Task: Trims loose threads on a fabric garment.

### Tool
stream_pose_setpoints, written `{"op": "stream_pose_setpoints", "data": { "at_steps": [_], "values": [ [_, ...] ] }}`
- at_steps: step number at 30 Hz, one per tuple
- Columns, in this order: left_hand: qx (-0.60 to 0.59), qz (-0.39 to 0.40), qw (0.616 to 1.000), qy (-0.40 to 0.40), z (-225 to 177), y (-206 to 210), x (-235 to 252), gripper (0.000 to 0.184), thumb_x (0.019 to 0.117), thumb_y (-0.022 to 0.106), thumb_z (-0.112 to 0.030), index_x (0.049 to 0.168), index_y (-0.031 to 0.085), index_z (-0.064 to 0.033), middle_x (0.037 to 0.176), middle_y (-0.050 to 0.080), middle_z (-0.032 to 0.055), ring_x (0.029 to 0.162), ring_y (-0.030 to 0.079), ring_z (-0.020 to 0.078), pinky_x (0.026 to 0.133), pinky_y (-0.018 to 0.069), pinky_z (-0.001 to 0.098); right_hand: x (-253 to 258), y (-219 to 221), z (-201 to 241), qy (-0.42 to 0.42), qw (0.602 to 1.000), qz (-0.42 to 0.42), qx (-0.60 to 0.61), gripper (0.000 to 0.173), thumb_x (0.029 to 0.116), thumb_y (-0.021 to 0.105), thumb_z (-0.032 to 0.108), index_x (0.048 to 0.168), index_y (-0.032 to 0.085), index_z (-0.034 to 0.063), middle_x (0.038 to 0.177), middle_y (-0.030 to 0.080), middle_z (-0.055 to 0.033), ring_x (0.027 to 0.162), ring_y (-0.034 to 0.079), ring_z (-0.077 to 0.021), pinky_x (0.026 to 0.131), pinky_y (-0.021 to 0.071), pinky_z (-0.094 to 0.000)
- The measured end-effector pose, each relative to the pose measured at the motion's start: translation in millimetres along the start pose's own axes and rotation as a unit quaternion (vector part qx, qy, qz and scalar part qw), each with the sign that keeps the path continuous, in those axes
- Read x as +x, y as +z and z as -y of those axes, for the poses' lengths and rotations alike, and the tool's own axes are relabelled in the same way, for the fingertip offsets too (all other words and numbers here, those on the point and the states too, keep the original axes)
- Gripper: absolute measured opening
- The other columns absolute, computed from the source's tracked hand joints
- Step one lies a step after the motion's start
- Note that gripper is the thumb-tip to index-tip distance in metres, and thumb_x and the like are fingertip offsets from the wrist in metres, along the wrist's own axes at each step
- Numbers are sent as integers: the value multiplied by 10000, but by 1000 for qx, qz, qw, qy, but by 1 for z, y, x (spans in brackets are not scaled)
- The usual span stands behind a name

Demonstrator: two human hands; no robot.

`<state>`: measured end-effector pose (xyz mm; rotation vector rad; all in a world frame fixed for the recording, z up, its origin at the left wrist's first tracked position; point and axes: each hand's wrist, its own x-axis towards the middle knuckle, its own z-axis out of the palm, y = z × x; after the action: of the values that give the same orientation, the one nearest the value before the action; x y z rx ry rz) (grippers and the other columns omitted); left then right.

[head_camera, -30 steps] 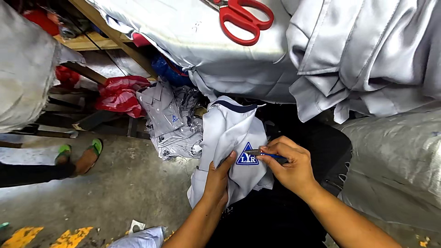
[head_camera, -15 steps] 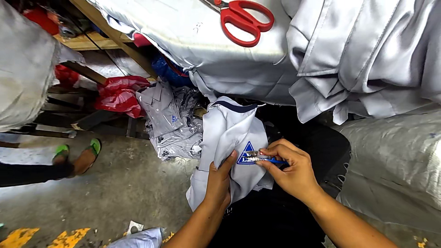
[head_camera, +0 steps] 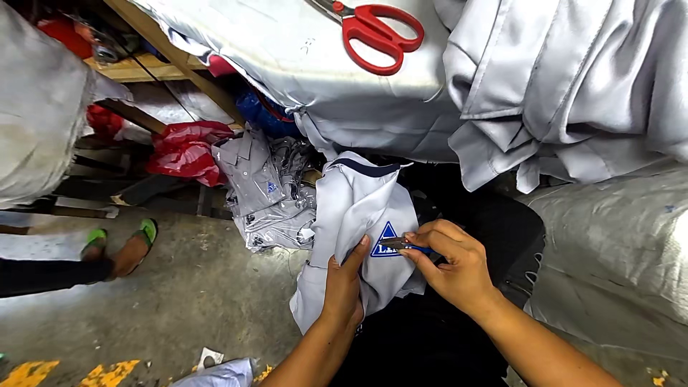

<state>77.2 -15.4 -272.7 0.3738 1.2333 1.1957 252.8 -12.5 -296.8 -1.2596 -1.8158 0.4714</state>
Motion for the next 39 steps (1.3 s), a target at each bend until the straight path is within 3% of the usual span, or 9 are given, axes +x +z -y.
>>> {"op": "stream_pose_setpoints", "data": {
  "at_steps": [9, 12, 20, 39],
  "values": [
    [-1, 1, 1000, -27, -4, -1, 1, 158, 1057, 490, -53, 1123, 618, 12, 921, 736, 87, 860, 731, 132, 820, 613, 299, 2, -1, -3, 36, 998, 6, 51, 185, 927, 729, 213, 916, 774, 34, 902, 731, -62, 842, 655, -50, 758, 519, -162],
    [-4, 1, 999, -35, -5, -5, 3, 182, 1071, 469, -80, 1166, 601, 2, 945, 733, 88, 881, 729, 135, 827, 613, 303, 4, -10, -8, 56, 997, -15, 58, 207, 900, 760, 220, 980, 757, 30, 956, 708, -45, 848, 628, -16, 744, 513, -148],
    [8, 14, 1000, -8, -7, -7, 4, 188, 1071, 435, -54, 1158, 594, -4, 928, 737, 71, 859, 732, 122, 813, 618, 297, 0, -19, -13, 7, 999, 7, 32, 209, 915, 753, 248, 1013, 788, 67, 985, 716, -45, 958, 642, -94, 855, 525, -232],
    [45, 25, 998, 29, -12, -10, 5, 169, 1030, 474, 8, 1053, 641, -7, 870, 739, 46, 815, 725, 95, 786, 613, 273, 17, -18, -14, -85, 996, 14, -6, 156, 923, 745, 204, 991, 797, 74, 967, 696, -52, 951, 603, -143, 849, 479, -274]
  ]
}}
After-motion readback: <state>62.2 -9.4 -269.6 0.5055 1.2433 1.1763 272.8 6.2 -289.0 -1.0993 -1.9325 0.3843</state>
